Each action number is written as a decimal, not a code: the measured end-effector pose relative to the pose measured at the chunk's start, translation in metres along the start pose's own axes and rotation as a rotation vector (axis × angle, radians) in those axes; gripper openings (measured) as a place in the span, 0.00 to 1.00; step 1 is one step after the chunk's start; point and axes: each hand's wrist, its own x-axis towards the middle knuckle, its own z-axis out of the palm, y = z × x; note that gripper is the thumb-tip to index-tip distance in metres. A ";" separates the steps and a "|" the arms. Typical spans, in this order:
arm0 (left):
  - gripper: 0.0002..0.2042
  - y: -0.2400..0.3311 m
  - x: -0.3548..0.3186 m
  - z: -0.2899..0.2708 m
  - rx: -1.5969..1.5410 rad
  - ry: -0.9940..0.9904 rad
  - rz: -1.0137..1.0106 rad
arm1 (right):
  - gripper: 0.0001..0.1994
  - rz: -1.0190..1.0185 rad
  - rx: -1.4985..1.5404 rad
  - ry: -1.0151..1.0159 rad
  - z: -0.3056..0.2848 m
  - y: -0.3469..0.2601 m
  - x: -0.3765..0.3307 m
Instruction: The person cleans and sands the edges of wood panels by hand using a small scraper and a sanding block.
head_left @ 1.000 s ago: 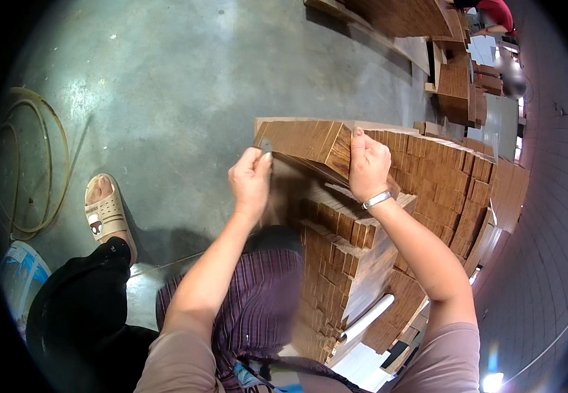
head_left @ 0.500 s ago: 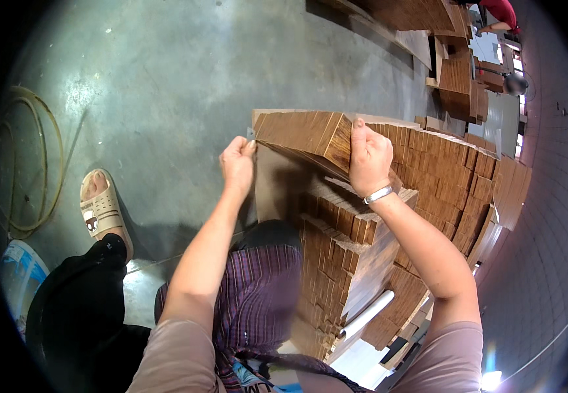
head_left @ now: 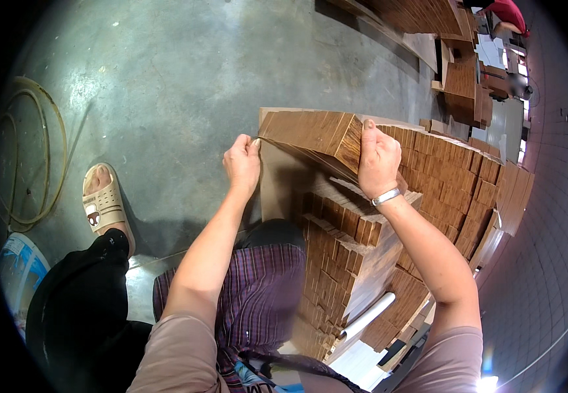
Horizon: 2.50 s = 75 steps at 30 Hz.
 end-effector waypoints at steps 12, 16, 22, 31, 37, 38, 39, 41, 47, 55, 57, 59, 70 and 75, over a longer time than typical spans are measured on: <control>0.14 0.001 -0.001 0.000 -0.066 -0.072 0.033 | 0.28 -0.014 -0.001 -0.017 -0.001 0.001 0.001; 0.14 0.005 0.002 0.000 -0.005 -0.067 -0.045 | 0.27 -0.011 0.004 -0.005 0.000 0.001 0.001; 0.13 0.038 -0.021 -0.005 -0.161 -0.013 0.122 | 0.28 0.006 0.004 -0.007 0.000 0.001 0.000; 0.12 0.058 -0.032 -0.013 -0.337 -0.035 -0.012 | 0.28 -0.012 0.032 0.022 0.002 -0.004 -0.002; 0.05 0.094 -0.068 -0.027 -0.623 -0.185 0.216 | 0.27 0.016 0.005 -0.023 -0.001 0.004 -0.001; 0.04 0.112 -0.070 -0.038 -0.544 -0.193 0.253 | 0.27 0.013 0.000 -0.019 -0.001 0.003 0.001; 0.04 0.123 -0.073 -0.043 -0.574 -0.225 0.241 | 0.27 0.015 0.000 -0.012 -0.002 0.003 0.002; 0.04 0.137 -0.080 -0.049 -0.622 -0.278 0.213 | 0.27 0.015 0.014 -0.010 -0.001 -0.001 0.000; 0.12 0.112 -0.044 -0.049 -0.470 -0.266 -0.089 | 0.27 0.001 -0.018 -0.009 0.000 -0.001 0.001; 0.13 0.093 -0.052 -0.037 -0.643 -0.281 0.030 | 0.29 0.035 -0.052 -0.031 0.001 0.001 0.000; 0.11 0.103 -0.060 -0.039 -0.614 -0.281 0.077 | 0.29 0.045 -0.024 0.006 -0.001 0.000 0.002; 0.12 0.120 -0.074 -0.043 -0.622 -0.238 0.351 | 0.29 0.051 -0.020 -0.002 -0.002 0.003 -0.001; 0.10 0.105 -0.073 -0.036 -0.584 -0.232 0.220 | 0.27 0.042 -0.006 -0.003 0.000 0.001 0.000; 0.09 0.081 -0.061 -0.032 -0.541 -0.172 0.233 | 0.28 0.031 -0.031 0.014 0.000 -0.004 0.002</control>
